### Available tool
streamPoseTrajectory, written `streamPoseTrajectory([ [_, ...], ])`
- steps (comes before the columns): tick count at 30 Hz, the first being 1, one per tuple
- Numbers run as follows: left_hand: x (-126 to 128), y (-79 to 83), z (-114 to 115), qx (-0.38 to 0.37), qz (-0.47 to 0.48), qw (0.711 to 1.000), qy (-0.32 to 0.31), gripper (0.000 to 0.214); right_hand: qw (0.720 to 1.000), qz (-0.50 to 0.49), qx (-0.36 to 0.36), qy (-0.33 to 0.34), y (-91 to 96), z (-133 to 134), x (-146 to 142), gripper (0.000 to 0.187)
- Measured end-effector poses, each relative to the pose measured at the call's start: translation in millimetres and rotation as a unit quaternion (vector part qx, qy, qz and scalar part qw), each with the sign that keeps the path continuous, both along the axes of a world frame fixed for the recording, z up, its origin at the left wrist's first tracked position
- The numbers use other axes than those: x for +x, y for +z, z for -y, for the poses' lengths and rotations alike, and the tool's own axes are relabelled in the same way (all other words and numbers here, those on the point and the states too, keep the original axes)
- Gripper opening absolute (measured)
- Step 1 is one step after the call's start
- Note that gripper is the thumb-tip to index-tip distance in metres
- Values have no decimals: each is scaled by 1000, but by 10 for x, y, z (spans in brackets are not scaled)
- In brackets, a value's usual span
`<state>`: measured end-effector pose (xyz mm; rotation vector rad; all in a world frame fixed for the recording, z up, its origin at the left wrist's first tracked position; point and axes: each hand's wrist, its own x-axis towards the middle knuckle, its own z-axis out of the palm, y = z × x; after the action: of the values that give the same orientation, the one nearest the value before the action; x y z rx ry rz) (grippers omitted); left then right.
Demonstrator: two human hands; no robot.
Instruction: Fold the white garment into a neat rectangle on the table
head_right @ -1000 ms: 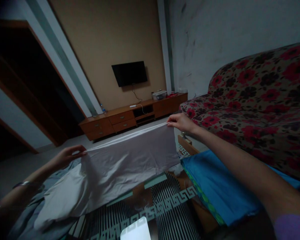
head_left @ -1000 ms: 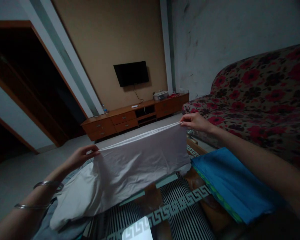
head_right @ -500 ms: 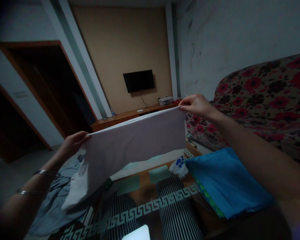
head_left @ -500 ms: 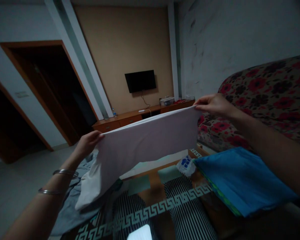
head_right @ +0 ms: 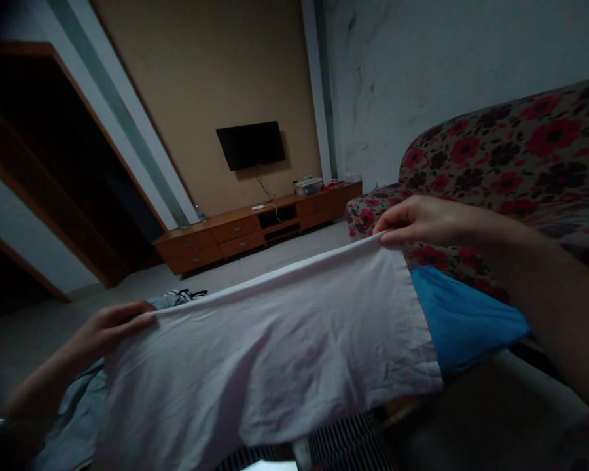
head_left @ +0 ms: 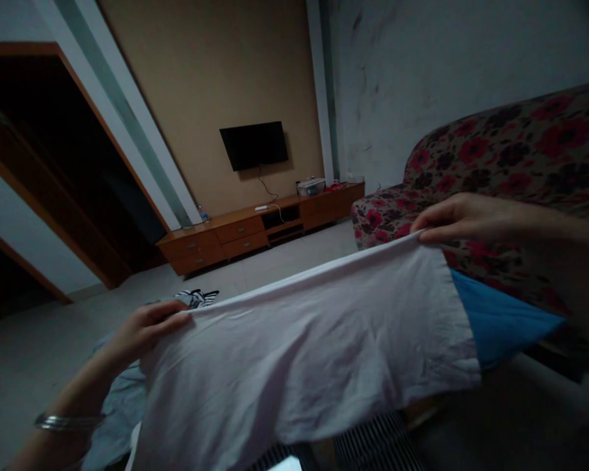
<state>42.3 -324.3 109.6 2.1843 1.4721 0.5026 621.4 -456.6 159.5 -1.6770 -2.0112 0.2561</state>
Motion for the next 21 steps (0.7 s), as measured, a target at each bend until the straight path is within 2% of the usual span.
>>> streamPoseTrajectory([
  [3,194,-396,-175,-48,-42,995,-72,49,988,8,-151,44,-454,-351,63,57],
  [8,312,-1106,-624,-82,-88,987,-111,53,972,-11,-223,69,-1363,-1105,136,42],
  [11,255,-1336,-938,-76,-108,985,-113,52,968,-46,-237,74,-1709,-1521,178,39],
  [13,206,-1391,-1146,-74,-116,984,-109,51,967,-56,-234,86,-1804,-1768,198,37],
  [16,166,-1395,-1465,-74,-130,983,-104,49,965,-50,-240,93,-1807,-2116,200,35],
  [21,279,-1417,-2077,-88,-145,980,-100,52,964,15,-264,18,-1780,-2744,178,27],
])
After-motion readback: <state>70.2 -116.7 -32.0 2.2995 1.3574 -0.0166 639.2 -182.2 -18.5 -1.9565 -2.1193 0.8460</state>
